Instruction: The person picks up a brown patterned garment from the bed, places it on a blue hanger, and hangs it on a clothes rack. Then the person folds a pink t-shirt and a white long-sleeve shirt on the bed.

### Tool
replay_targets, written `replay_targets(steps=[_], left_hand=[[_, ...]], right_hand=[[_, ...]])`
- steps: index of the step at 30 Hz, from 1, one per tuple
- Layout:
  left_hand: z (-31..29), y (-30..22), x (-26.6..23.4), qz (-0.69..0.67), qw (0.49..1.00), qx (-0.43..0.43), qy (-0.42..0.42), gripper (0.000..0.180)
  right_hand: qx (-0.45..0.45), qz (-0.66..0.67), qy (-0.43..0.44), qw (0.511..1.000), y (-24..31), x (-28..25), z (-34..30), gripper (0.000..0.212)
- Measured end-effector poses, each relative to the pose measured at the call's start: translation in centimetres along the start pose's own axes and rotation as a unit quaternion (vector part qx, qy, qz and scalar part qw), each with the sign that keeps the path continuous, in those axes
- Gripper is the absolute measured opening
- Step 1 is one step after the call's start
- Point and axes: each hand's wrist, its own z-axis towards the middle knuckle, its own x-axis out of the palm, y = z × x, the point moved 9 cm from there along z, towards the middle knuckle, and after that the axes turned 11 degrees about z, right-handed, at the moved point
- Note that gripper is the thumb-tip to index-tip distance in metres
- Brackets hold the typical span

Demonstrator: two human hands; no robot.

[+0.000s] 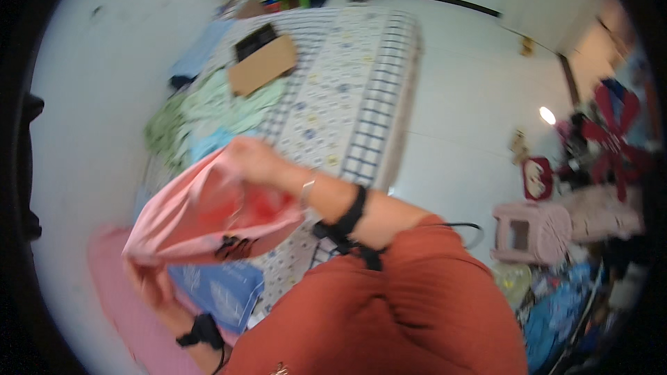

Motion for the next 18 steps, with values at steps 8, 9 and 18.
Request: replay_targets(steps=[8,9,18], left_hand=[[-6.1,3.1,-4.3,-0.123,0.921,-0.020,-0.368,0.046],[-5.9,1.7,-3.3,-0.131,0.927,0.011,-0.351,0.051],[-7.5,11.2,6.7,-0.031,0.923,-0.355,-0.144,0.072]], right_hand=[[0.125,0.144,0.110,0.976,7.8,2.5,-0.3,0.017],[0.126,0.201,0.124,0.964,8.8,3.0,-0.2,0.017],[0.266,0.287,0.203,0.898,2.7,14.6,-2.3,0.013]])
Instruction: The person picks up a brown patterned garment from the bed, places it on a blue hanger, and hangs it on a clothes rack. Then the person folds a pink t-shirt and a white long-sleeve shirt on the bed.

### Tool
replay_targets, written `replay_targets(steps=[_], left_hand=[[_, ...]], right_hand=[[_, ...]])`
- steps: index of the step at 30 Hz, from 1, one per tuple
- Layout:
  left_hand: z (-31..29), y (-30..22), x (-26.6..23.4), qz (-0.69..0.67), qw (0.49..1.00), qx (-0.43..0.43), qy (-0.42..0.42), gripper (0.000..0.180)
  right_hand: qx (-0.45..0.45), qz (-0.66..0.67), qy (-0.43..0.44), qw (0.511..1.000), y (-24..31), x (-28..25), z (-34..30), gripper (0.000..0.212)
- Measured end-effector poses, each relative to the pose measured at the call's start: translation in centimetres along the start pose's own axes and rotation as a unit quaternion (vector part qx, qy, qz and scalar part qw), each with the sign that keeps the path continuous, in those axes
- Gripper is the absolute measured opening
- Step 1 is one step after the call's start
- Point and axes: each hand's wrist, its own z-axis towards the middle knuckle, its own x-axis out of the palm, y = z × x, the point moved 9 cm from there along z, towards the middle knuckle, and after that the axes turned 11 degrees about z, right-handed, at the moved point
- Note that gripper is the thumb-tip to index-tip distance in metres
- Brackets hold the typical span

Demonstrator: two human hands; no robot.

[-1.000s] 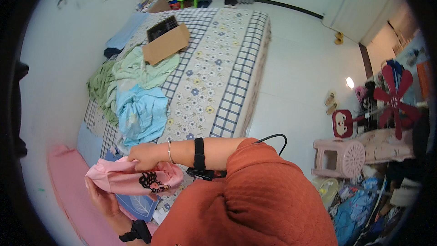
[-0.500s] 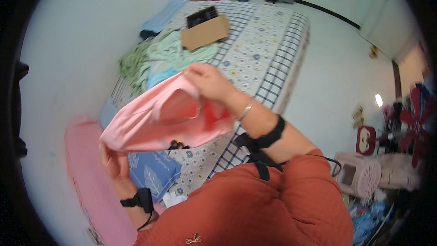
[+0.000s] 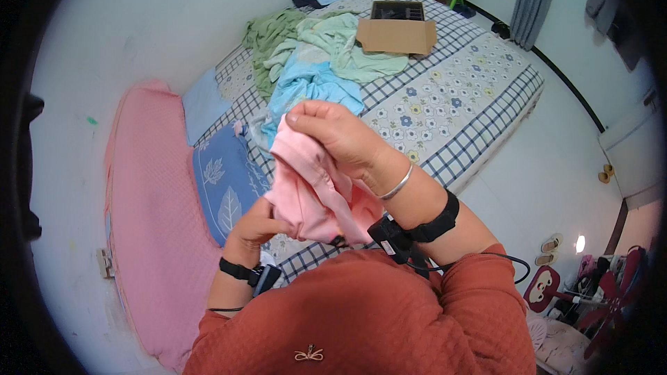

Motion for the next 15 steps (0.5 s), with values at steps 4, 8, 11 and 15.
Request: replay_targets(steps=[4,8,11,15], left_hand=[[-0.8,-0.3,0.9,0.030,0.999,-0.027,-0.011,0.068],[-2.0,-2.7,-2.2,-0.071,0.985,0.061,-0.144,0.055],[-3.4,-4.0,-4.2,-0.181,0.954,0.157,-0.181,0.051],[-5.4,-4.4,-6.3,-0.204,0.933,0.201,-0.219,0.051]], right_hand=[[0.055,-0.022,-0.019,0.998,-3.2,-0.4,0.8,0.020],[0.048,-0.054,-0.016,0.997,-3.8,-0.4,1.3,0.029],[-0.031,-0.156,-0.017,0.987,-3.0,-0.6,1.8,0.032],[0.031,-0.155,-0.032,0.987,-4.8,-3.2,1.8,0.023]])
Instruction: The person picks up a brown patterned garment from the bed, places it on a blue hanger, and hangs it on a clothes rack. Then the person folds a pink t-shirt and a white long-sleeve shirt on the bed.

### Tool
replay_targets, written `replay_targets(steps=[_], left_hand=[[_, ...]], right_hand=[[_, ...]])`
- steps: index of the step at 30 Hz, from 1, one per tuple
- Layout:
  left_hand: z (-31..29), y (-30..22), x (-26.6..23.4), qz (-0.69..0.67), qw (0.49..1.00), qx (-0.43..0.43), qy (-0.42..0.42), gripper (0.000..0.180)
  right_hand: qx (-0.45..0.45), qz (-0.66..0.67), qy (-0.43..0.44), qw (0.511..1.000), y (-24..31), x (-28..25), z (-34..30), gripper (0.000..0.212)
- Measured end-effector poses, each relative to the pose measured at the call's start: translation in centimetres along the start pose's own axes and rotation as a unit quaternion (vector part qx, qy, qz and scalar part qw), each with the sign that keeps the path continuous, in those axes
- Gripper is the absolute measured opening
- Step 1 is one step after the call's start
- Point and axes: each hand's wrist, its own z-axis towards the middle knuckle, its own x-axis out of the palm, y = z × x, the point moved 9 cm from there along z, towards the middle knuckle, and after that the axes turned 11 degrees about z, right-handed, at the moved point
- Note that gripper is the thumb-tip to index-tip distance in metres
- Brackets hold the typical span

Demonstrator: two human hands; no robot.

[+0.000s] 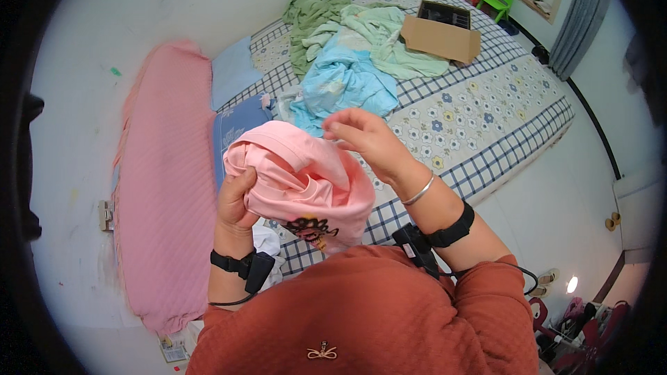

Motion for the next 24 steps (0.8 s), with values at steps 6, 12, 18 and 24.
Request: replay_targets(steps=[6,12,18,24], left_hand=[[-0.9,-2.8,-0.6,0.033,0.998,0.048,0.001,0.053],[-2.2,-4.4,-1.4,0.074,0.994,0.077,-0.019,0.052],[-4.4,-7.3,-8.6,0.079,0.976,0.116,-0.165,0.045],[-7.0,-7.8,-16.4,0.026,0.950,0.139,-0.278,0.038]], right_hand=[[0.090,-0.086,0.051,0.991,-7.6,-0.7,0.8,0.024],[0.005,-0.315,0.052,0.948,-10.7,0.2,3.8,0.039],[-0.006,-0.151,0.078,0.985,-3.0,0.2,5.8,0.027],[-0.031,-0.014,0.070,0.997,5.1,0.9,6.2,0.023]])
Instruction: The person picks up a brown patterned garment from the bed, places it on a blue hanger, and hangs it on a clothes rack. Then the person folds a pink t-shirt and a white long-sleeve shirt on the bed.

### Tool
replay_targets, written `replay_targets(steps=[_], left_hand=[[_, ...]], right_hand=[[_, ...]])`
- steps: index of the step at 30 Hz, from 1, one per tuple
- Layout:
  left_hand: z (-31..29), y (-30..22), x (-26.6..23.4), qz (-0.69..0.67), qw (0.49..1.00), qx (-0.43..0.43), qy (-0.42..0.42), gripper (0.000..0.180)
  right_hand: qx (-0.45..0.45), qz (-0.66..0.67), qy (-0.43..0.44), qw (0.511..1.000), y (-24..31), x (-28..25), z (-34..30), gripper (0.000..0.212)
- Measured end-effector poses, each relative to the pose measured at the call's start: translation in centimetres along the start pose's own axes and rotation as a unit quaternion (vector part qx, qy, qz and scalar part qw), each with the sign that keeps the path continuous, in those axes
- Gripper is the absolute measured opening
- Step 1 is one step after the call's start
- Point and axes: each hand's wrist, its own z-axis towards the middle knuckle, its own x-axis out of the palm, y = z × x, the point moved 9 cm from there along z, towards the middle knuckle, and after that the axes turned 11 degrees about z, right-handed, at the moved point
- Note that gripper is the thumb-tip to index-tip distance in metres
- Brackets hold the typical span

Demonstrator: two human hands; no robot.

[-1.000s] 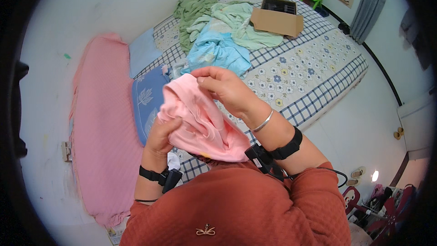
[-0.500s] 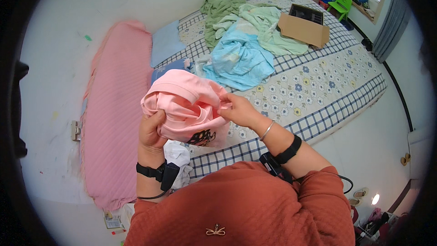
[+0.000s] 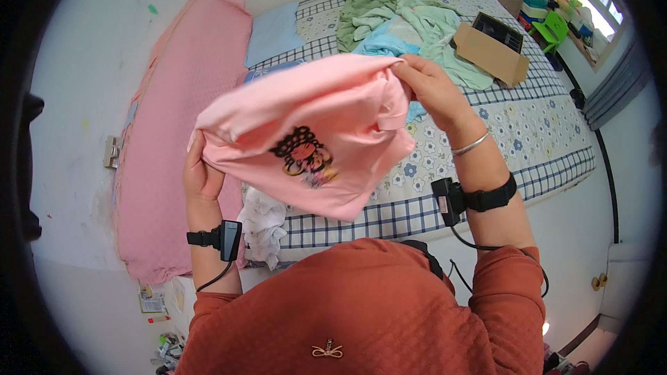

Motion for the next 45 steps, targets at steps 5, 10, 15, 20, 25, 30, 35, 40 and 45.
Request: replay_targets(steps=[5,10,15,20,25,30,35,40,45], left_hand=[[-1.5,0.6,-1.2,-0.100,0.992,0.015,0.079,0.034],[-1.0,1.2,-2.8,-0.095,0.995,0.004,0.039,0.034],[-0.7,0.6,-1.7,-0.058,0.997,0.018,0.051,0.037],[-1.4,-1.0,-2.1,-0.107,0.992,0.054,0.029,0.041],[-1.7,0.1,-4.3,-0.032,0.999,0.011,0.009,0.042],[-6.3,3.6,-6.3,0.053,0.996,-0.050,0.048,0.041],[-11.3,5.5,-9.5,0.027,0.994,-0.104,0.006,0.040],[-7.6,5.4,-9.2,0.003,0.994,-0.096,0.046,0.038],[1.6,15.7,-11.5,0.061,0.990,-0.127,-0.008,0.030]], right_hand=[[-0.013,-0.100,-0.022,0.995,0.9,-0.8,0.2,0.021],[-0.035,0.060,0.000,0.998,0.8,-0.5,-0.5,0.026],[0.135,0.220,-0.046,0.965,-2.5,0.6,-0.7,0.030],[0.126,0.200,-0.076,0.969,-1.2,-0.6,-1.5,0.026],[0.119,-0.054,0.040,0.991,0.0,-1.3,-2.9,0.026],[0.235,-0.337,0.065,0.909,-3.5,-4.7,-6.8,0.016],[0.273,-0.219,0.040,0.936,-6.1,-6.8,-10.5,0.025],[0.283,-0.050,-0.077,0.955,-8.8,-9.2,-8.0,0.021],[0.279,0.047,-0.236,0.930,-18.2,-15.6,-2.3,0.016]])
